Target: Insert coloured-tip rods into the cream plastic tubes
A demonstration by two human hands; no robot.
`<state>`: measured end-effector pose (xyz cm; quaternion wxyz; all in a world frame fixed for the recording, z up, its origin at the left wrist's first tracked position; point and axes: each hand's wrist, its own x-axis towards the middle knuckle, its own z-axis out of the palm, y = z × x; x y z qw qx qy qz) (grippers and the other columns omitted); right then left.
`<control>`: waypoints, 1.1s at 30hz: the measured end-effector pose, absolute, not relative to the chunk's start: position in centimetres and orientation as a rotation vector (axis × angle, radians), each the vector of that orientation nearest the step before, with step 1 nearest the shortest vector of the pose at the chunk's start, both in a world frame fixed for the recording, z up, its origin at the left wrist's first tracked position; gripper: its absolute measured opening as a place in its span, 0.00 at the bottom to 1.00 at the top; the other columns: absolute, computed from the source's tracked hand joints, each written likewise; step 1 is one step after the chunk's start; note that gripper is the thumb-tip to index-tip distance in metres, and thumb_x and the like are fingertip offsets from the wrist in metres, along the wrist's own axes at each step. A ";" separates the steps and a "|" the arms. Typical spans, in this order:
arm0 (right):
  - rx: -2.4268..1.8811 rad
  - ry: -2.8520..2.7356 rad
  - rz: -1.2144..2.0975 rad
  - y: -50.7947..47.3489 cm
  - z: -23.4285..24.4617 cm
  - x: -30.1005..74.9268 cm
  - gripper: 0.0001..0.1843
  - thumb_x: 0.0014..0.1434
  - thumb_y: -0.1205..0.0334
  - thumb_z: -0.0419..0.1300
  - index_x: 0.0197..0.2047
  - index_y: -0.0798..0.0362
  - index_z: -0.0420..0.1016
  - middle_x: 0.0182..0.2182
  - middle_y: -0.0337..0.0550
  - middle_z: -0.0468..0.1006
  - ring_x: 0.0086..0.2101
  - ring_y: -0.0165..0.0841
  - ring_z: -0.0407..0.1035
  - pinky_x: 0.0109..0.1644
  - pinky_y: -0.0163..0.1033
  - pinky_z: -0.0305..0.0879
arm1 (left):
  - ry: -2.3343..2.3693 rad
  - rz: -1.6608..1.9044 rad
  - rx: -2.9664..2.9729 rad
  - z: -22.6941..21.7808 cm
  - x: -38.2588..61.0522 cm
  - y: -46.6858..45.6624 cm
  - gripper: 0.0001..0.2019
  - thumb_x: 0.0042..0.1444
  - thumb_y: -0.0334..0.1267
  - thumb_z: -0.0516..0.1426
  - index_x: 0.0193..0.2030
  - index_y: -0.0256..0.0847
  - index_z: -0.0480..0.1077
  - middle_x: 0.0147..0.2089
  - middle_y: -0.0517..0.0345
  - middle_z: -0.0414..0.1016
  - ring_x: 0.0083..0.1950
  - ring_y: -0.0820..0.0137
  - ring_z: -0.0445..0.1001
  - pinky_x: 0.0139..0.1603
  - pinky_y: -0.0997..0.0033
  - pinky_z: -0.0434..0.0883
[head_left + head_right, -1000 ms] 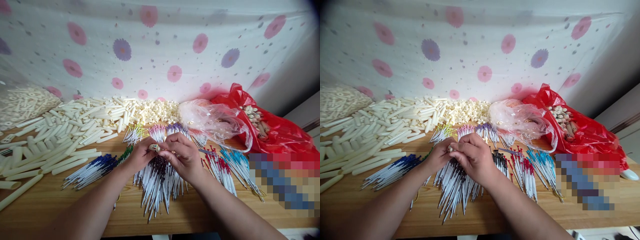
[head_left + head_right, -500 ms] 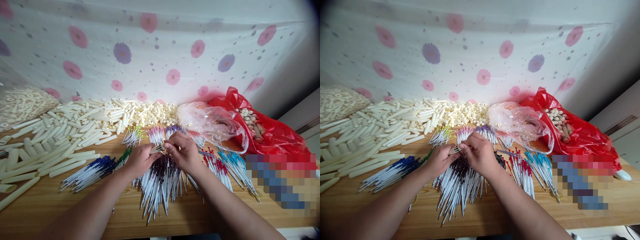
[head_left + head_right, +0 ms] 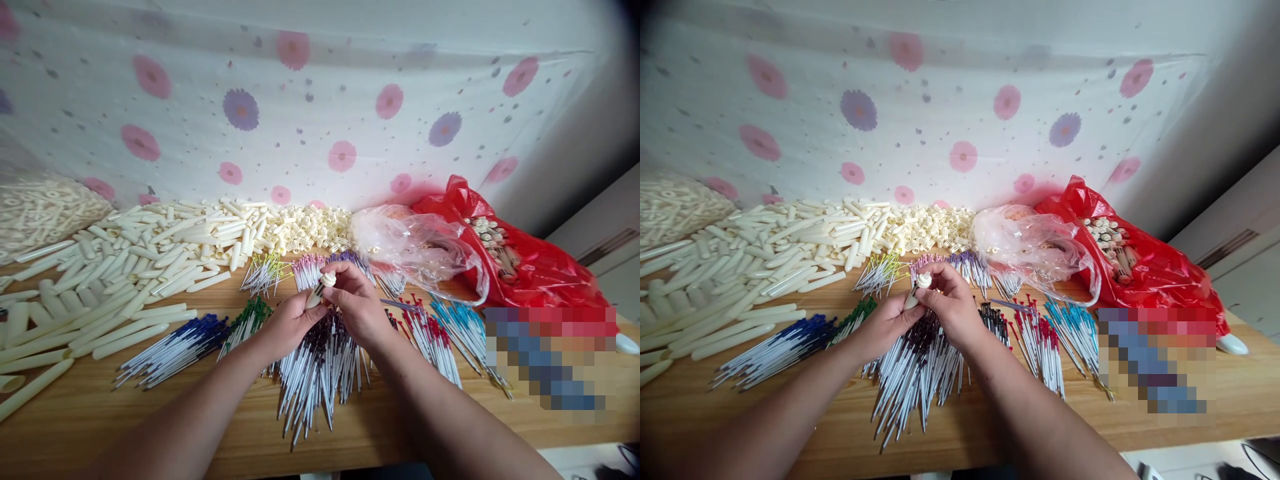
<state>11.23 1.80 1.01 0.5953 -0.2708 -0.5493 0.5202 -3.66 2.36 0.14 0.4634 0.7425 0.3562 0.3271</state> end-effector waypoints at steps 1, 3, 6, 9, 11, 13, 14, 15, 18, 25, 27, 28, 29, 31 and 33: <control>-0.614 -1.250 1.249 1.8 1.1 11.1 0.15 0.49 0.65 0.62 0.41 0.49 0.66 0.29 0.34 0.66 0.27 0.27 0.63 0.30 0.32 0.61 | 0.861 0.802 1.821 0.1 -3.7 2.4 0.16 0.61 0.49 0.50 0.41 0.37 0.67 0.39 0.56 0.72 0.44 0.65 0.69 0.48 0.64 0.65; -0.594 -1.222 1.302 1.7 1.1 10.8 0.17 0.47 0.67 0.62 0.40 0.48 0.63 0.29 0.33 0.64 0.26 0.26 0.61 0.29 0.31 0.61 | 0.851 0.801 1.808 -0.1 -3.6 2.4 0.16 0.60 0.50 0.51 0.39 0.37 0.67 0.39 0.56 0.72 0.43 0.66 0.69 0.47 0.64 0.65; -0.640 -1.279 1.232 1.7 0.9 10.8 0.19 0.48 0.66 0.62 0.43 0.47 0.63 0.30 0.34 0.64 0.27 0.26 0.60 0.29 0.31 0.61 | 0.827 0.810 1.725 -0.3 -3.4 2.3 0.18 0.58 0.53 0.52 0.33 0.38 0.64 0.29 0.61 0.67 0.33 0.71 0.66 0.35 0.70 0.65; -0.733 -1.469 0.944 1.6 0.9 11.4 0.25 0.52 0.63 0.62 0.53 0.45 0.65 0.39 0.40 0.67 0.32 0.28 0.63 0.34 0.34 0.65 | 0.752 0.821 1.537 -0.4 -3.2 2.1 0.21 0.56 0.57 0.53 0.28 0.40 0.59 0.21 0.67 0.54 0.23 0.77 0.55 0.23 0.75 0.55; -0.746 -1.581 0.734 1.6 1.1 11.9 0.25 0.55 0.60 0.61 0.57 0.44 0.66 0.45 0.45 0.66 0.37 0.30 0.65 0.38 0.38 0.68 | 0.719 0.808 1.429 -0.3 -3.2 2.0 0.21 0.55 0.57 0.54 0.28 0.40 0.57 0.21 0.68 0.52 0.21 0.78 0.51 0.21 0.76 0.52; -0.747 -1.671 0.547 1.6 1.4 12.4 0.23 0.57 0.58 0.59 0.57 0.45 0.67 0.48 0.47 0.67 0.42 0.33 0.66 0.42 0.41 0.70 | 0.697 0.784 1.365 -0.2 -3.2 1.9 0.21 0.54 0.56 0.56 0.27 0.40 0.57 0.22 0.68 0.52 0.21 0.79 0.51 0.21 0.76 0.51; -0.755 -1.720 0.460 1.6 1.6 12.6 0.23 0.58 0.58 0.59 0.57 0.47 0.67 0.48 0.48 0.67 0.44 0.35 0.66 0.44 0.43 0.70 | 0.686 0.776 1.340 -0.2 -3.3 1.8 0.22 0.54 0.56 0.56 0.27 0.40 0.56 0.22 0.68 0.52 0.21 0.79 0.50 0.21 0.77 0.51; -0.773 -1.768 0.375 1.6 1.8 12.8 0.23 0.58 0.58 0.59 0.57 0.49 0.67 0.48 0.50 0.69 0.47 0.37 0.66 0.47 0.45 0.69 | 0.677 0.772 1.315 -0.3 -3.4 1.8 0.22 0.54 0.56 0.57 0.27 0.40 0.56 0.22 0.68 0.51 0.21 0.80 0.50 0.21 0.77 0.50; -0.879 -1.894 0.188 1.7 2.4 13.2 0.22 0.59 0.57 0.58 0.56 0.55 0.68 0.48 0.52 0.72 0.48 0.39 0.67 0.52 0.49 0.66 | 0.676 0.761 1.249 -0.4 -3.5 1.8 0.21 0.53 0.56 0.57 0.29 0.40 0.58 0.22 0.69 0.50 0.21 0.80 0.48 0.20 0.78 0.48; -0.862 -1.727 0.420 1.9 2.8 12.9 0.13 0.61 0.55 0.55 0.36 0.56 0.73 0.29 0.43 0.74 0.29 0.29 0.68 0.34 0.36 0.68 | 0.709 0.603 1.309 -0.5 -4.2 2.2 0.21 0.52 0.56 0.58 0.30 0.40 0.58 0.23 0.70 0.48 0.21 0.80 0.46 0.20 0.79 0.47; -0.816 -1.697 0.635 2.0 3.2 13.2 0.12 0.59 0.55 0.58 0.33 0.55 0.73 0.26 0.39 0.73 0.26 0.26 0.66 0.29 0.33 0.66 | 0.733 0.566 1.391 -0.2 -4.5 2.4 0.21 0.52 0.56 0.58 0.31 0.39 0.61 0.22 0.69 0.50 0.21 0.80 0.47 0.20 0.78 0.48; -0.800 -1.705 0.714 2.1 3.6 13.7 0.11 0.57 0.55 0.60 0.33 0.55 0.74 0.26 0.39 0.73 0.26 0.26 0.67 0.29 0.33 0.66 | 0.743 0.567 1.438 0.1 -4.6 2.5 0.20 0.51 0.57 0.58 0.33 0.39 0.63 0.22 0.68 0.53 0.21 0.79 0.50 0.21 0.78 0.50; -0.791 -1.704 0.766 2.1 4.0 14.7 0.11 0.55 0.55 0.62 0.33 0.54 0.75 0.26 0.38 0.74 0.26 0.26 0.67 0.30 0.33 0.66 | 0.755 0.603 1.481 0.3 -4.7 2.6 0.21 0.51 0.57 0.58 0.37 0.39 0.65 0.24 0.66 0.57 0.22 0.77 0.54 0.22 0.77 0.55; -0.836 -1.598 0.770 2.2 4.8 18.2 0.10 0.53 0.55 0.64 0.33 0.53 0.76 0.26 0.38 0.75 0.26 0.26 0.68 0.29 0.33 0.67 | 0.787 0.701 1.539 0.7 -4.9 2.8 0.23 0.51 0.57 0.59 0.43 0.40 0.66 0.30 0.59 0.66 0.30 0.72 0.64 0.31 0.73 0.64; -0.957 -1.365 0.706 2.1 5.5 23.6 0.10 0.51 0.56 0.65 0.34 0.53 0.76 0.25 0.38 0.75 0.23 0.25 0.67 0.26 0.33 0.67 | 0.860 0.788 1.546 0.8 -5.1 3.2 0.22 0.52 0.56 0.58 0.46 0.42 0.67 0.37 0.55 0.70 0.37 0.68 0.68 0.39 0.69 0.67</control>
